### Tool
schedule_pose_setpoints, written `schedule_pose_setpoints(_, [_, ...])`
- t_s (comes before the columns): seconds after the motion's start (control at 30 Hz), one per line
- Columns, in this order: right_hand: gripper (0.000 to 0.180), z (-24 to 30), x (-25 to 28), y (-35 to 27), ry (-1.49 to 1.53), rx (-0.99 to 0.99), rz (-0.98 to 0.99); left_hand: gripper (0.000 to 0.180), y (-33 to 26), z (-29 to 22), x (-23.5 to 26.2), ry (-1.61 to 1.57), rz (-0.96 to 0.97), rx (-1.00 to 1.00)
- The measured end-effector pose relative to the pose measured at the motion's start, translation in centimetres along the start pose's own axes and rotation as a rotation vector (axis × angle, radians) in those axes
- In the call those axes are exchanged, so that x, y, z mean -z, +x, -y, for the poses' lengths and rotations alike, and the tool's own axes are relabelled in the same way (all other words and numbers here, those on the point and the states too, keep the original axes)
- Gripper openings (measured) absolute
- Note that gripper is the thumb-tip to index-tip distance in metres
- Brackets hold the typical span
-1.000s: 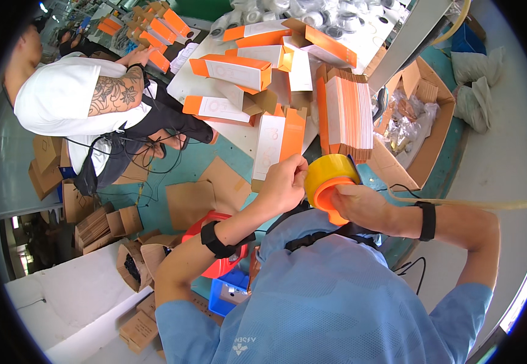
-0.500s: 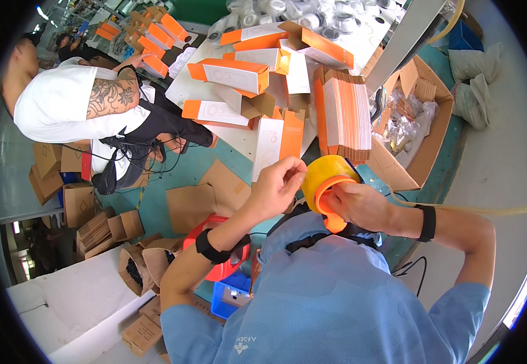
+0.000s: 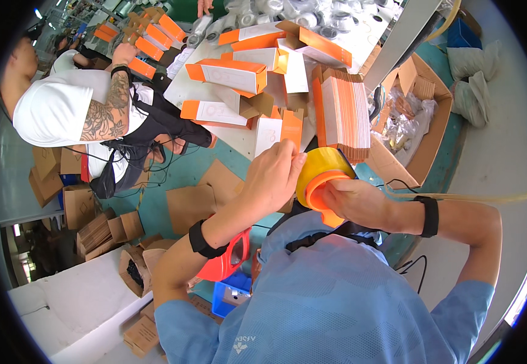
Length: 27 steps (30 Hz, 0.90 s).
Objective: Folding cardboard boxes and using a tape dispenser for packaging in a factory environment.
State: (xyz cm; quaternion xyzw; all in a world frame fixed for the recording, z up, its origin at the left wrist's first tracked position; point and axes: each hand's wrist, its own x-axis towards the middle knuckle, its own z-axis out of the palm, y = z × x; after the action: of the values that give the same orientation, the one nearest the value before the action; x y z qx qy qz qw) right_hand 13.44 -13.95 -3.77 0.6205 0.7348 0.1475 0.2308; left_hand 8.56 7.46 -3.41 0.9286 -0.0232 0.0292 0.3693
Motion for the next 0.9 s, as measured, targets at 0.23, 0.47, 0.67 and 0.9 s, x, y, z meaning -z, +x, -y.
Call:
schedule_pose_setpoints(0.23, [0.016,-0.2,0.2,-0.6,0.014,0.055,0.078,0.016,-0.2,-0.5,1.6,0.034,0.245,0.002])
schedule_pose_setpoints(0.47, [0.011,0.0,0.5,-0.3,-0.003,0.172,0.097,0.016,2.8,1.5,2.9,-0.124,0.674,0.219])
schedule_pose_setpoints(0.67, [0.008,0.1,0.0,-1.0,0.015,0.159,0.009,0.014,2.7,2.3,2.7,-0.314,0.793,0.099])
schedule_pose_setpoints(0.9, [0.005,0.7,-0.2,-1.5,0.073,0.061,-0.083,0.009,0.5,1.1,1.5,-0.242,0.467,-0.067])
